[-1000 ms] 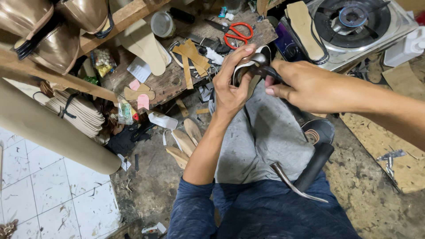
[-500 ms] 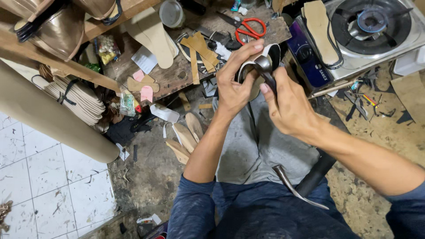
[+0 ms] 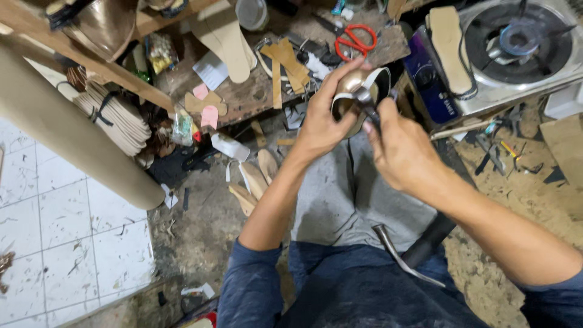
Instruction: The person assembles a shoe by attaching a black rubber sole to a wooden shoe last, trimming excess material with scissors, and then fitting a brown leather upper. They use a hammer and a curved metal tool to secure the upper to the sole, repeatedly tapping and pressing the edges.
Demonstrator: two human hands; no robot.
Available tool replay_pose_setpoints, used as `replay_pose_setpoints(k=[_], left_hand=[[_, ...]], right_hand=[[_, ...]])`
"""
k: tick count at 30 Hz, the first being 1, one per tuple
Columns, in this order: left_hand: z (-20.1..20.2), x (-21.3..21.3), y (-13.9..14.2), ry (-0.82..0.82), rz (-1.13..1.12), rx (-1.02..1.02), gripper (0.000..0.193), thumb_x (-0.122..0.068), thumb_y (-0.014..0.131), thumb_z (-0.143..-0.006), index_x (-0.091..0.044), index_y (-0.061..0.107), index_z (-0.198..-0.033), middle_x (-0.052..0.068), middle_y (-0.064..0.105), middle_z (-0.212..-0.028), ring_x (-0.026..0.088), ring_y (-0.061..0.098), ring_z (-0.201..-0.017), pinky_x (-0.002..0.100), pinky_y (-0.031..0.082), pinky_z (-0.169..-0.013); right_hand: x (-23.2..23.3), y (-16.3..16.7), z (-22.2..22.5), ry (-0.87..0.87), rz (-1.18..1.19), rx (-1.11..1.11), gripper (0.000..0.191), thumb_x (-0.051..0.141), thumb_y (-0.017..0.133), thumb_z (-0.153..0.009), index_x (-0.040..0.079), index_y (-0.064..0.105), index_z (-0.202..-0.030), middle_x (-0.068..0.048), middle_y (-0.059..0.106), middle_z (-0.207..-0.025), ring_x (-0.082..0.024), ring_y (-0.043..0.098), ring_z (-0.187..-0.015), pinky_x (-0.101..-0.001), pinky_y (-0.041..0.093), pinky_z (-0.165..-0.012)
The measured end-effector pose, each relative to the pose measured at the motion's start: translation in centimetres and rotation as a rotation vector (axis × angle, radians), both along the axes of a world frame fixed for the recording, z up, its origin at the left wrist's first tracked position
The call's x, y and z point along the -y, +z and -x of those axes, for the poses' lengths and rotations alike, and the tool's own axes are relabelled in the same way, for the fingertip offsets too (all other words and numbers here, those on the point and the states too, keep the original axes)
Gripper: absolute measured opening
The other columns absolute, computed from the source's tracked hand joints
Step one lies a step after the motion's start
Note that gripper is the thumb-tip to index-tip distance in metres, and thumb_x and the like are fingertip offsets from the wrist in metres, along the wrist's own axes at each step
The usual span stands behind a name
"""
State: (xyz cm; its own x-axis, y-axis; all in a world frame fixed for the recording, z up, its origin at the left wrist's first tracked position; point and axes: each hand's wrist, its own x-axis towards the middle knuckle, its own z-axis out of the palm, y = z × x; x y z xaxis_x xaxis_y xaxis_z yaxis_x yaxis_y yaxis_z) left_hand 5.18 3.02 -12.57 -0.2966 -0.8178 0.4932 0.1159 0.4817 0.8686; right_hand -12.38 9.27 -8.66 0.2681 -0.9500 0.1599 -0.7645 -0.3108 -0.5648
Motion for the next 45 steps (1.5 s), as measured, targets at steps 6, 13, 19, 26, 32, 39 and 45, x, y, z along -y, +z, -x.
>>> replay_pose_setpoints(k=[6,13,19,26,32,39,45], left_hand=[[-1.7,1.3,-0.9,-0.131,-0.333,-0.168,0.039,0.002,0.055,-0.102,0.002,0.067,-0.139,0.007,0.07,-0.128,0.013,0.06,-0.111,0.028,0.047,-0.105],[-0.9,2.2,-0.6,0.084,0.007,0.058,0.042,-0.001,0.057,-0.105,-0.001,0.057,-0.147,0.009,0.072,-0.132,0.014,0.064,-0.122,0.03,0.049,-0.112],[-1.0,2.5,-2.1,0.135,0.005,-0.088,0.061,-0.002,0.053,-0.106,-0.007,0.027,-0.161,0.009,0.041,-0.16,0.019,0.064,-0.126,0.034,0.051,-0.112],[1.9,0.1,-11.7,0.208,-0.14,0.198,0.067,-0.001,0.062,-0.099,-0.005,0.033,-0.159,0.015,0.048,-0.154,0.022,0.054,-0.133,0.037,0.042,-0.116],[1.4,-0.1,-15.4,0.136,-0.641,0.11,0.062,-0.01,0.064,-0.103,-0.01,0.041,-0.16,0.02,0.06,-0.117,0.021,0.05,-0.103,0.036,0.044,-0.095],[0.8,-0.5,-15.1,-0.052,-0.466,0.112,0.052,-0.007,0.083,-0.086,-0.004,0.062,-0.133,0.004,0.067,-0.117,0.013,0.061,-0.112,0.029,0.05,-0.1],[0.9,-0.4,-14.9,-0.116,-0.501,0.025,0.049,-0.005,0.081,-0.087,-0.006,0.063,-0.133,0.003,0.067,-0.12,0.012,0.061,-0.115,0.029,0.05,-0.102]], right_hand=[[-0.2,-0.2,-1.1,0.037,0.071,0.014,0.027,0.013,0.058,-0.103,-0.005,0.039,-0.11,-0.033,0.062,-0.077,-0.056,0.059,-0.071,-0.0603,0.045,-0.06],[0.3,0.6,2.2,0.29,0.233,-0.129,0.031,-0.006,0.052,-0.086,-0.006,0.041,-0.115,-0.033,0.059,-0.094,-0.052,0.06,-0.081,-0.0529,0.048,-0.069],[-1.4,0.5,4.7,0.077,-0.636,0.435,0.017,0.02,0.057,-0.102,0.003,0.056,-0.103,-0.012,0.064,-0.082,-0.023,0.067,-0.064,-0.0365,0.056,-0.063],[-1.6,-4.9,4.1,-0.151,-0.472,0.471,0.021,0.018,0.054,-0.101,0.006,0.046,-0.117,-0.005,0.063,-0.084,-0.014,0.059,-0.062,-0.0319,0.049,-0.051],[-0.4,-6.5,3.5,-0.12,-0.41,0.29,0.025,0.028,0.048,-0.109,0.003,0.048,-0.111,-0.008,0.064,-0.072,-0.018,0.062,-0.056,-0.0319,0.049,-0.053],[-1.1,-5.0,3.4,-0.05,-0.263,0.326,0.027,0.027,0.044,-0.111,0.002,0.051,-0.108,-0.009,0.064,-0.074,-0.021,0.063,-0.064,-0.0344,0.049,-0.059],[-1.3,-5.9,2.8,0.115,0.45,0.224,0.02,0.025,0.043,-0.105,0.007,0.049,-0.105,-0.019,0.061,-0.086,-0.03,0.058,-0.068,-0.039,0.046,-0.06]])
